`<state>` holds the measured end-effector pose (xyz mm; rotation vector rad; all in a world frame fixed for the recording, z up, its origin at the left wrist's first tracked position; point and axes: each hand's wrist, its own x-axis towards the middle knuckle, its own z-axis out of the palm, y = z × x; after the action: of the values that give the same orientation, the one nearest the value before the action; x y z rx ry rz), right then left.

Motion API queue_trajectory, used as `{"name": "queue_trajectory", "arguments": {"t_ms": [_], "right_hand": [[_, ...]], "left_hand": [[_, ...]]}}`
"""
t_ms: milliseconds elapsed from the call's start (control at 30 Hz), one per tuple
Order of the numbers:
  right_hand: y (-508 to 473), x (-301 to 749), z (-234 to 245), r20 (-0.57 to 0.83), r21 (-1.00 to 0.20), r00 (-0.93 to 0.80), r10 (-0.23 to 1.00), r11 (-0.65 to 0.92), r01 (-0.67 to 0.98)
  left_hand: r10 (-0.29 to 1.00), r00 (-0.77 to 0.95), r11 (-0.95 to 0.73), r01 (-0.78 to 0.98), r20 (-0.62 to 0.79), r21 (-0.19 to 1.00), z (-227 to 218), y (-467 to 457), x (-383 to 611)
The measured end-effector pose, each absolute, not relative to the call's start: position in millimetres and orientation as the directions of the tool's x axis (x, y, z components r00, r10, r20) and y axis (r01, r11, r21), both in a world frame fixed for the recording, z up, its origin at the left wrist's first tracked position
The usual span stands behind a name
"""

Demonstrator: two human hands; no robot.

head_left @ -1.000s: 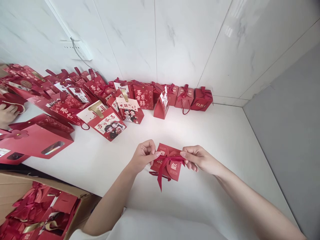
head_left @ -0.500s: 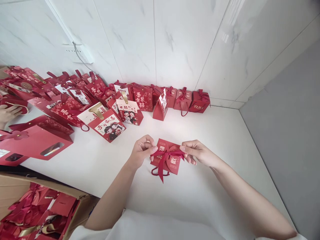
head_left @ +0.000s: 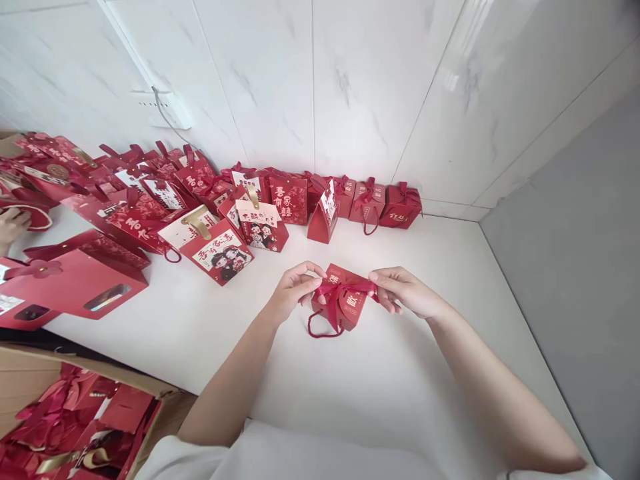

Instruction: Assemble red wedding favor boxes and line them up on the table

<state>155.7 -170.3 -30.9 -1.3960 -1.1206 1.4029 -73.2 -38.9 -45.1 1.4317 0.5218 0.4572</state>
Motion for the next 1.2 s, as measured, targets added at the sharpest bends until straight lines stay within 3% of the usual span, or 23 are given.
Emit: {"name": "queue_trajectory", "arguments": {"t_ms": [167, 433, 633, 867, 1033, 1200], "right_hand": [[-165.0, 157.6, -20.2, -0.246, -0.968, 0.02, 0.969, -0.247, 0.037], [-162.3, 160.7, 30.3, -0.048, -0.976, -0.16, 0.986, -0.013, 0.217], [-148.5, 166.0, 46.4, 0.001, -0.949, -0.19, 0.982, 0.061, 0.309], [-134.4, 169.6, 33.6, 0.008, -0.945, -0.188, 0.982, 0.068, 0.319], [-124.9, 178.3, 1.3, -0.085, -0.954, -0.032, 0.996, -0.072, 0.291], [-132.8, 179.5, 2.5, 0.017, -0.972, 0.268, 0.963, -0.046, 0.229]], "left_hand": [[0.61, 0.792, 0.054, -0.015, -0.021, 0.998, -39.7, -38.1, -63.3], [0.501, 0.858, -0.132, -0.05, 0.11, 0.99, 19.2, -26.4, -60.4], [0.467, 0.873, -0.234, -0.034, 0.143, 0.972, 38.5, -18.4, -52.2], [0.526, 0.85, -0.093, 0.01, 0.041, 0.996, 10.3, -13.6, -53.6], [0.522, 0.85, -0.079, 0.135, -0.074, 0.988, -21.2, -10.9, -54.0], [0.675, 0.73, -0.336, 0.171, 0.11, 0.926, -17.5, -5.2, -47.2]]}}
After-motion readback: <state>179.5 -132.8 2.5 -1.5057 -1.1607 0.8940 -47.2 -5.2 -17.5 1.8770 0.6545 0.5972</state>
